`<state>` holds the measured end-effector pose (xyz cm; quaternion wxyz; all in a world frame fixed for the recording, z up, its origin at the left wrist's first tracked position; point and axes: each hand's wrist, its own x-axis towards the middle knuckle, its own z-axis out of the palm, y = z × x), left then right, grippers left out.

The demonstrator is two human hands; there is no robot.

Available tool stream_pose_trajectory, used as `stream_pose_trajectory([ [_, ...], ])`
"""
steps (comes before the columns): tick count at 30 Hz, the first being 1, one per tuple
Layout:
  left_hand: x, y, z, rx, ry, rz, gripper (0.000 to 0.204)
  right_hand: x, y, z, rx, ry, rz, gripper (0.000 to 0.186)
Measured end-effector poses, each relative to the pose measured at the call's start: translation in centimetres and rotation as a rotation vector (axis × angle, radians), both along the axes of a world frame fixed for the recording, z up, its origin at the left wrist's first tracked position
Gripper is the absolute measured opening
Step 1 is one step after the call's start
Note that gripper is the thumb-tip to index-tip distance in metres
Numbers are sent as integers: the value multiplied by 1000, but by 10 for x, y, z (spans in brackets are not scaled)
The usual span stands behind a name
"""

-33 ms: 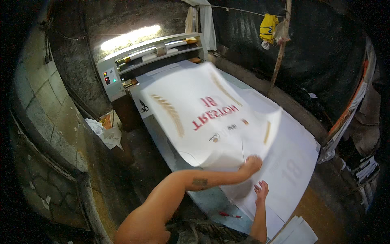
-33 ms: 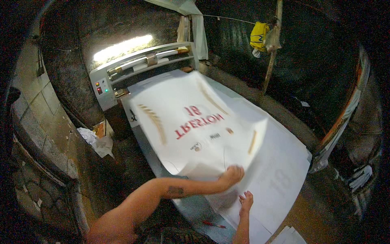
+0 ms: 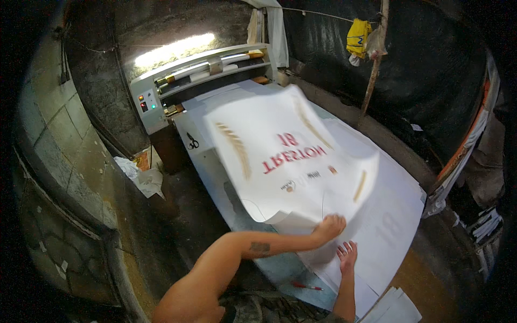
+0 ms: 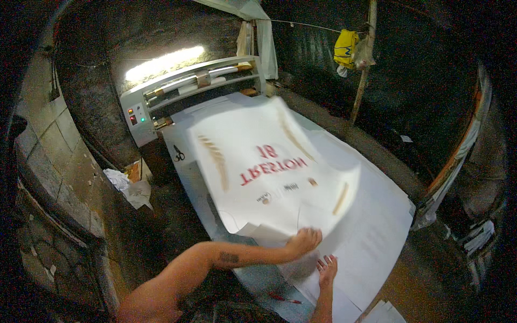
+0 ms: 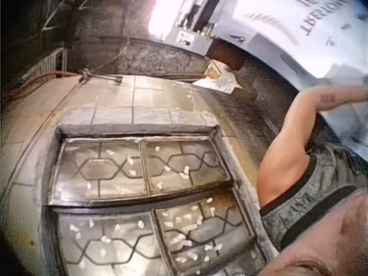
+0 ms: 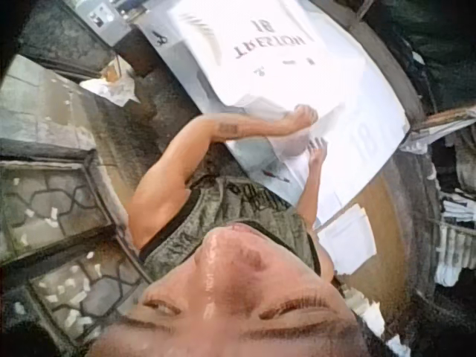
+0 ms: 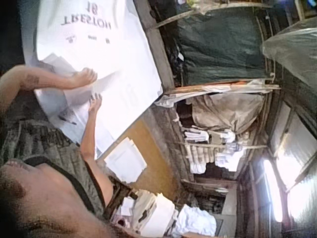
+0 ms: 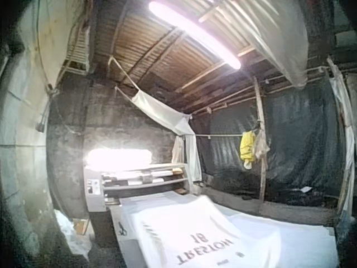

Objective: The person unrolls a large white fabric sheet on a cutting table, aligns it, and uses scissors to cut out printed jersey-shaped pieces. The person repeats this process for multiple pieces, stacking the cut items on a nearby table.

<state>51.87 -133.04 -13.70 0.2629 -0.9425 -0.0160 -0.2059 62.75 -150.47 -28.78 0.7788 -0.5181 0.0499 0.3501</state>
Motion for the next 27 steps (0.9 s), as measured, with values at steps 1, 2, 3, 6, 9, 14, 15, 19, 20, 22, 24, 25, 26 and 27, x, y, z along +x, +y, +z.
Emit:
stream_pose_trajectory([
  [1,-24,10,-17,-1,-97,-45,27,2,6,2,178,56,-60,61],
  [2,-45,20,-31,-36,-151,-106,30,3,7,5,298,195,-134,64],
  [3,-70,34,-48,-14,-123,-121,30,3,12,7,417,311,-211,66],
  [6,-132,103,-77,-42,-45,-250,31,-4,22,16,514,371,-382,77],
  [9,-172,192,-93,-53,19,-200,29,-24,34,18,714,-279,123,81],
  [14,-196,324,-128,-521,-272,36,27,-70,88,-7,257,130,-153,50],
  [15,-198,343,-138,-635,-411,99,26,-84,106,-20,30,37,-165,41],
  [19,-176,383,-169,-1861,-861,640,48,-124,173,-61,-239,-16,-264,29],
  [20,-178,388,-176,-1909,-815,581,54,-136,189,-69,-249,2,-310,28],
  [22,-190,397,-188,-2114,-583,498,66,-160,218,-78,-262,33,-389,28],
  [24,-210,404,-194,-2122,-435,414,73,-181,243,-80,-261,34,-400,29],
  [25,-220,408,-193,-2046,-393,379,75,-192,256,-79,-259,33,-403,30],
  [26,-226,414,-190,-1989,-275,382,77,-200,269,-78,-255,27,-404,30],
  [27,-231,420,-184,-1767,-329,220,82,-209,282,-78,-249,21,-413,31],
])
